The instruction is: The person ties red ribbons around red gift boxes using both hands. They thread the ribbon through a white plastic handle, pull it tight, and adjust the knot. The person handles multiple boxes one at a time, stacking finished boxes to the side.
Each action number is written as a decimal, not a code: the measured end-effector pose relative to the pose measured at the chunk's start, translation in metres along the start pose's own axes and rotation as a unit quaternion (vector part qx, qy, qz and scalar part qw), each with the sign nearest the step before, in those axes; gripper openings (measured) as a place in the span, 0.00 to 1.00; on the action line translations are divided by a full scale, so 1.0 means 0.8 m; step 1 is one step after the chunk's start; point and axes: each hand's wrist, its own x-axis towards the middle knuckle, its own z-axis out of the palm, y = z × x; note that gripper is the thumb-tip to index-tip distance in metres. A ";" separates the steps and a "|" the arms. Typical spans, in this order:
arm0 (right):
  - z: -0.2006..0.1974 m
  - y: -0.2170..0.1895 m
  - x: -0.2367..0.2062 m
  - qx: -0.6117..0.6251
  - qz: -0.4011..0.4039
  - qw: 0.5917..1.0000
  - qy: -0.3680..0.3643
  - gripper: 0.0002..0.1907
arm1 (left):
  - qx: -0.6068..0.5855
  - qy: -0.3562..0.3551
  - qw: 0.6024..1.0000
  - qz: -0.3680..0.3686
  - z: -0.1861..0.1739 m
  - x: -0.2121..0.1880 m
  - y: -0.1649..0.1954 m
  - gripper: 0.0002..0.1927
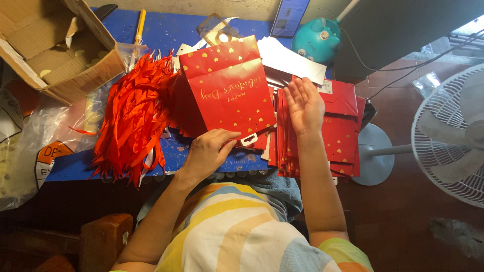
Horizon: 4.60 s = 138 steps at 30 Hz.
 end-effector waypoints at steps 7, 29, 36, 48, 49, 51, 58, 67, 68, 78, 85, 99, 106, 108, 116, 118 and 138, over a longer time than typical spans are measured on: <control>-0.003 0.041 -0.018 -0.380 -0.104 0.908 -0.142 0.27 | 0.022 0.079 0.996 -0.042 0.006 0.000 -0.002 0.09; 0.008 0.042 -0.055 -0.521 -0.061 0.835 -0.163 0.37 | -0.286 0.165 0.934 -0.140 -0.048 0.010 -0.108 0.38; 0.013 0.043 -0.071 -0.520 -0.128 0.809 -0.241 0.36 | -0.323 0.116 0.933 -0.106 -0.033 0.015 -0.095 0.40; 0.017 0.045 -0.080 -0.433 -0.083 0.864 -0.244 0.34 | -0.240 0.122 0.957 -0.106 -0.036 0.015 -0.093 0.41; 0.014 0.050 -0.078 -0.410 -0.059 0.877 -0.243 0.34 | -0.213 0.119 0.963 -0.111 -0.035 0.013 -0.095 0.42; 0.006 0.060 -0.075 -0.419 -0.036 0.879 -0.227 0.36 | -0.158 0.112 0.973 -0.121 -0.033 0.011 -0.100 0.42; -0.017 0.077 -0.067 -0.471 -0.068 0.852 -0.217 0.37 | -0.188 0.079 0.970 -0.134 -0.036 0.002 -0.110 0.45; -0.016 0.072 -0.071 -0.382 -0.023 0.911 -0.155 0.23 | -0.272 0.082 0.934 -0.215 -0.043 0.006 -0.107 0.57; -0.019 0.072 -0.071 -0.378 -0.032 0.911 -0.163 0.22 | -0.257 0.093 0.945 -0.178 -0.042 0.007 -0.110 0.54; -0.018 0.073 -0.072 -0.372 -0.050 0.906 -0.194 0.17 | -0.239 0.118 0.946 -0.185 -0.021 0.012 -0.130 0.44; -0.018 0.080 -0.074 -0.422 -0.056 0.885 -0.190 0.24 | -0.051 0.103 0.977 -0.180 -0.023 0.001 -0.122 0.47; -0.026 0.091 -0.092 -0.418 0.018 0.882 -0.219 0.32 | -0.383 0.090 0.894 -0.214 -0.045 -0.004 -0.104 0.37; -0.040 0.104 -0.104 -0.414 0.001 0.883 -0.223 0.31 | -0.471 0.133 0.850 -0.194 -0.061 -0.013 -0.101 0.24; -0.044 0.105 -0.111 -0.375 0.047 0.898 -0.225 0.26 | -0.464 0.162 0.847 -0.202 -0.065 -0.013 -0.103 0.23; -0.052 0.075 -0.140 -0.368 0.053 0.899 -0.231 0.13 | -0.528 0.250 0.778 -0.233 -0.079 0.000 -0.091 0.21; -0.057 0.060 -0.141 -0.328 0.075 0.917 -0.214 0.12 | -0.542 0.255 0.769 -0.225 -0.073 0.007 -0.091 0.22; -0.096 0.016 -0.125 0.009 -0.119 0.993 -0.023 0.09 | -0.749 -0.224 0.608 -0.139 0.094 0.027 0.011 0.53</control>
